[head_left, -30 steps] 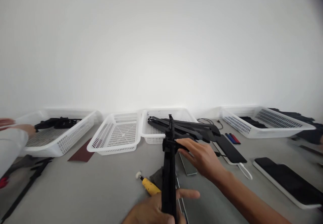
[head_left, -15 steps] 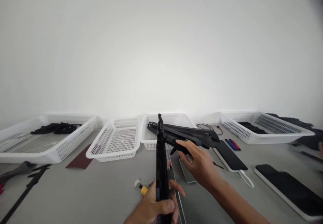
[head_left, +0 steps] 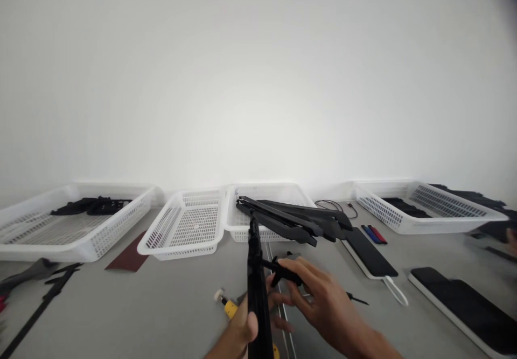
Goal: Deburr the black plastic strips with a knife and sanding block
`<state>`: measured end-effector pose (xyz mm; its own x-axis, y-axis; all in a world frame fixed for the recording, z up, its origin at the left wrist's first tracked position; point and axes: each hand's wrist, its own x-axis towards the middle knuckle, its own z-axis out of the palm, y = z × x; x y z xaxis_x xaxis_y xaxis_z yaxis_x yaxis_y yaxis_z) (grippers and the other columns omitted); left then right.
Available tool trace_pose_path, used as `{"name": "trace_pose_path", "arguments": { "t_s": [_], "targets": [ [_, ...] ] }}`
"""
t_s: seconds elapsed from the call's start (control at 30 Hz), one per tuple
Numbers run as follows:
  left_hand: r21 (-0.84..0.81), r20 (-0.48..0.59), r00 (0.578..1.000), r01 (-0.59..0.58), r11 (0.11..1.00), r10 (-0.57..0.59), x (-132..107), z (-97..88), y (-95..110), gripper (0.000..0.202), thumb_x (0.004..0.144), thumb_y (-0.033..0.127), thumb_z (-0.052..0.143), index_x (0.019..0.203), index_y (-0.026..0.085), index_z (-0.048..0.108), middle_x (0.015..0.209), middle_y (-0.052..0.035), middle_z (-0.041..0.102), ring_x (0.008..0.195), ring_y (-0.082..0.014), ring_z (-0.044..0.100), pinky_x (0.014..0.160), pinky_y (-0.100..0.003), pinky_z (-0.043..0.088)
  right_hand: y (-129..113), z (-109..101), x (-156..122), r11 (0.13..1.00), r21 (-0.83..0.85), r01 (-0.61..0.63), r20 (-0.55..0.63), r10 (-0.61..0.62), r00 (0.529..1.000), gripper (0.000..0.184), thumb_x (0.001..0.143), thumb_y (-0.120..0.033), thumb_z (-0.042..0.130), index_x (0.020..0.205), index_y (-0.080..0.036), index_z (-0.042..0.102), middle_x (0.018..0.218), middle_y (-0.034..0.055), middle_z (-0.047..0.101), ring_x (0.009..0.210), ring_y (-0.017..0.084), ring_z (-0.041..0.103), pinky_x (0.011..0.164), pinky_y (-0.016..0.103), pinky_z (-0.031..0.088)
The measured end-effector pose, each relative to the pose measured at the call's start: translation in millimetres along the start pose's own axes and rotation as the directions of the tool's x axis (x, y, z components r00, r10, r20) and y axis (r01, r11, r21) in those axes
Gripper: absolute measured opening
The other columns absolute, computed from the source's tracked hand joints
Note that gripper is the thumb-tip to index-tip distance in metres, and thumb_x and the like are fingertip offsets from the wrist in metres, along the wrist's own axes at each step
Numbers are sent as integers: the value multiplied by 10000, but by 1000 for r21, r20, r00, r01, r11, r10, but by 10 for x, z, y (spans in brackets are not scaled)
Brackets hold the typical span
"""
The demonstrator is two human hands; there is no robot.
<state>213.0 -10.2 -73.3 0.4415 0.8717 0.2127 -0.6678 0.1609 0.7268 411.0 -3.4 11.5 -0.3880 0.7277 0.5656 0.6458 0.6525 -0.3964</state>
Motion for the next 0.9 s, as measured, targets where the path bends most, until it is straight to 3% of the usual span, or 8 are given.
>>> {"name": "trace_pose_path", "arguments": {
  "t_s": [0.07,0.17,0.23,0.37,0.47,0.7,0.8,0.9],
  "targets": [
    [-38,3,999,43,998,-42,7,46,79,1131,452,860,914,1391,260,723,1430,-196,708,1264,-467,653,872,-507,612,-30,1,-62,1000,13,5,11,-5,1000,383,987,-138,538,1319,-286,658,979,44,796,732,198,785,587,259,592],
    [-174,-171,980,77,982,-107,-16,163,282,929,865,892,562,1462,194,697,1392,-212,744,1359,-417,627,1068,-486,534,-94,53,-180,997,51,54,52,-56,997,435,949,-96,551,1328,-290,639,994,38,802,779,202,808,608,251,601],
    [-237,-198,964,129,963,-178,-20,203,373,802,956,777,566,1423,144,725,1307,-209,787,1237,-359,715,1092,-430,519,-145,113,-261,990,95,103,124,-114,986,462,920,-70,580,1321,-293,636,1045,34,814,834,200,825,665,241,620],
    [-193,-259,944,158,968,-206,27,153,299,460,890,498,847,1242,204,816,947,-84,830,878,-245,789,854,-335,585,-232,225,-375,976,138,169,281,-202,938,444,942,-70,615,1326,-292,635,1088,25,823,827,181,833,653,194,615],
    [-173,-368,922,64,983,-124,41,139,165,427,862,516,871,1157,210,838,777,-26,761,798,-218,752,763,-302,559,-248,276,-405,983,115,144,252,-170,953,433,968,-99,612,1359,-284,628,1171,56,824,905,216,846,691,224,646],
    [-213,-464,858,133,968,-220,38,264,222,362,842,420,877,1075,144,852,843,-74,803,889,-258,761,874,-334,566,-86,336,-414,993,116,32,141,-48,989,381,993,-138,613,1344,-283,643,1169,74,815,958,241,843,782,297,676],
    [-180,-517,833,119,976,-196,49,270,303,367,823,340,899,1137,156,849,902,-62,831,841,-213,761,797,-277,574,-13,301,-415,996,80,-25,57,21,998,264,1003,-144,587,1231,-262,647,997,46,794,807,220,820,679,286,659],
    [-176,-519,832,122,977,-198,53,262,360,391,833,290,901,1195,161,829,918,-65,842,792,-196,761,680,-253,571,15,235,-414,998,57,-13,40,11,999,295,999,-103,516,1216,-269,627,1040,63,774,858,221,806,719,305,668]
  ]
}}
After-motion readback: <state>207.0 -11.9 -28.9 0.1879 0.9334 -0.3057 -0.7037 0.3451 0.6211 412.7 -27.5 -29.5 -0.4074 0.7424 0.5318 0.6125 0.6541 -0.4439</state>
